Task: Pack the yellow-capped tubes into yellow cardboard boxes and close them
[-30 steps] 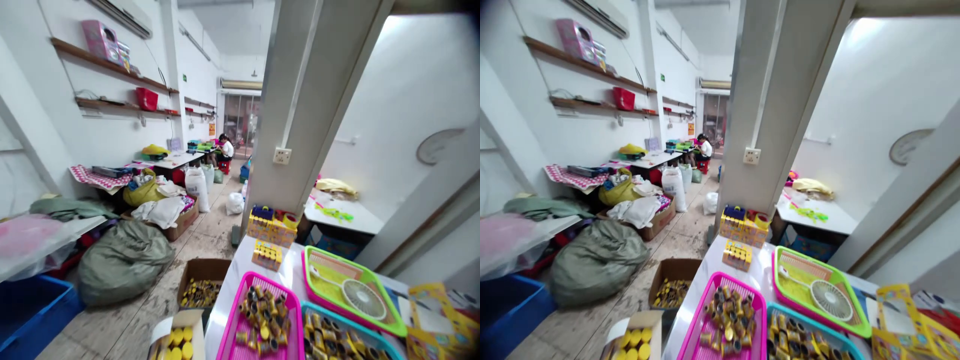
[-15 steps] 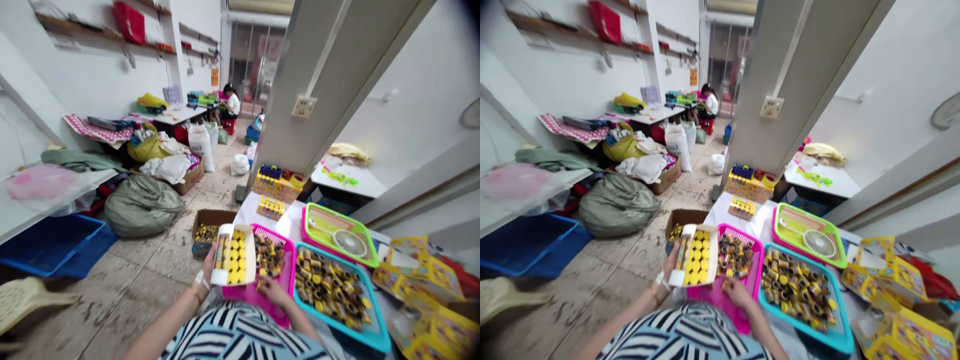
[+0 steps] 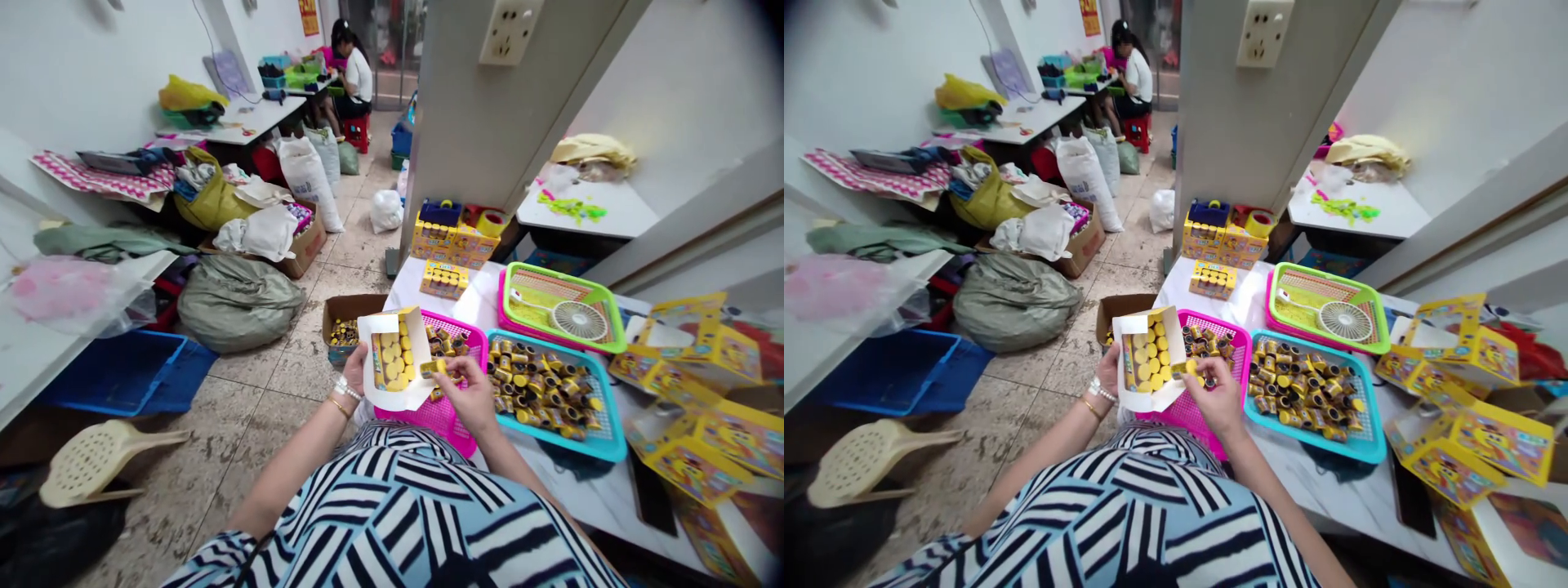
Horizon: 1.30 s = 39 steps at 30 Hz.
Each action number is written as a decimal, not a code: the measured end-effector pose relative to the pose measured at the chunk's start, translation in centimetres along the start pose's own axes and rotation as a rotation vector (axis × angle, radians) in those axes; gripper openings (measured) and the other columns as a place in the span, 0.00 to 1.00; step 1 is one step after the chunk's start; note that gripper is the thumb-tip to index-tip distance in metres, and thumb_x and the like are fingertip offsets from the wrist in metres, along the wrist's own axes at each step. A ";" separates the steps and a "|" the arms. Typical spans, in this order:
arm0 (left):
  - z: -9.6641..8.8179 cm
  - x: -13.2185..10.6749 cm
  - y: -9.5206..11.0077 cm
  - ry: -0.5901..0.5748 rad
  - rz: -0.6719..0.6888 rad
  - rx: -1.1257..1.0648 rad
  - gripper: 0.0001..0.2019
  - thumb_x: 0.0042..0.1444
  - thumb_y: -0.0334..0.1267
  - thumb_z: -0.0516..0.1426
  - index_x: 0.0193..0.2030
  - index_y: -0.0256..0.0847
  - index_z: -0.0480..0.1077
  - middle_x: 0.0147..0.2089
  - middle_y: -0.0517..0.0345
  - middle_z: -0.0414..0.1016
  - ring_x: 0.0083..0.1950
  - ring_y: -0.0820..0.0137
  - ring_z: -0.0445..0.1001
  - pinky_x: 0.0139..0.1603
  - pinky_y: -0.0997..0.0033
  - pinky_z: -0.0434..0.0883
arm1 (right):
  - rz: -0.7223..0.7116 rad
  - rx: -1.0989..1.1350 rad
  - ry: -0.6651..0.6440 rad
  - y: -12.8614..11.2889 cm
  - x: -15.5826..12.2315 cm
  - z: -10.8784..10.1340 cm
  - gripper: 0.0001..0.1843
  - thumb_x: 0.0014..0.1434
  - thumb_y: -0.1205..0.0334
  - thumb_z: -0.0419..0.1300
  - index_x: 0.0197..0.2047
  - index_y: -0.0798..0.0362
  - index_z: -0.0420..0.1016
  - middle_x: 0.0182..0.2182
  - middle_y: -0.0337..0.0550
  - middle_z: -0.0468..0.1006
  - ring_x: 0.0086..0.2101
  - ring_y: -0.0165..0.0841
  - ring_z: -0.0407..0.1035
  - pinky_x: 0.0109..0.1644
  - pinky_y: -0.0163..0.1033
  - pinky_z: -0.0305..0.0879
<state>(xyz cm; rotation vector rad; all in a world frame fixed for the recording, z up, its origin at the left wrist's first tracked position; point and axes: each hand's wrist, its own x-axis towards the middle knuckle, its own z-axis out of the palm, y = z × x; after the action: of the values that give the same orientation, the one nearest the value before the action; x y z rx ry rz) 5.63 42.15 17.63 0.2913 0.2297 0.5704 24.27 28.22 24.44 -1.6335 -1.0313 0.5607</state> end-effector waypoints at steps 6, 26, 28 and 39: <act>-1.6 -0.5 -0.6 0.030 0.005 0.021 0.30 0.55 0.47 0.59 0.63 0.37 0.65 0.59 0.43 0.73 0.67 0.48 0.62 0.69 0.41 0.53 | -0.172 -0.266 -0.115 2.0 0.2 0.3 0.07 0.60 0.58 0.59 0.32 0.50 0.73 0.44 0.46 0.80 0.46 0.39 0.71 0.53 0.46 0.66; -4.2 -3.8 -1.5 0.214 0.000 0.029 0.26 0.56 0.52 0.57 0.57 0.39 0.68 0.58 0.46 0.74 0.68 0.51 0.60 0.70 0.44 0.50 | 0.084 -0.455 -0.240 9.2 2.0 3.0 0.20 0.57 0.53 0.59 0.51 0.51 0.75 0.41 0.48 0.78 0.40 0.38 0.71 0.45 0.42 0.67; -4.2 -3.7 -1.8 0.246 -0.011 0.029 0.26 0.57 0.52 0.55 0.57 0.37 0.68 0.58 0.45 0.74 0.68 0.49 0.59 0.69 0.43 0.50 | 0.116 -0.151 -0.137 7.4 2.6 3.4 0.21 0.53 0.52 0.62 0.49 0.52 0.76 0.37 0.45 0.78 0.33 0.34 0.71 0.39 0.40 0.69; -3.3 -3.7 -2.6 0.260 -0.108 0.066 0.31 0.58 0.57 0.52 0.61 0.37 0.63 0.60 0.44 0.72 0.70 0.50 0.56 0.69 0.46 0.50 | 0.228 -0.252 -0.190 8.5 2.2 2.2 0.20 0.61 0.51 0.55 0.47 0.53 0.78 0.40 0.46 0.80 0.36 0.34 0.73 0.41 0.38 0.68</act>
<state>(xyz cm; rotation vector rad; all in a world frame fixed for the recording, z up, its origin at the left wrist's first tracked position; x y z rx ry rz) 2.93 38.64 14.20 0.2666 0.5131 0.4937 26.60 30.85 16.07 -1.9660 -1.0944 0.7745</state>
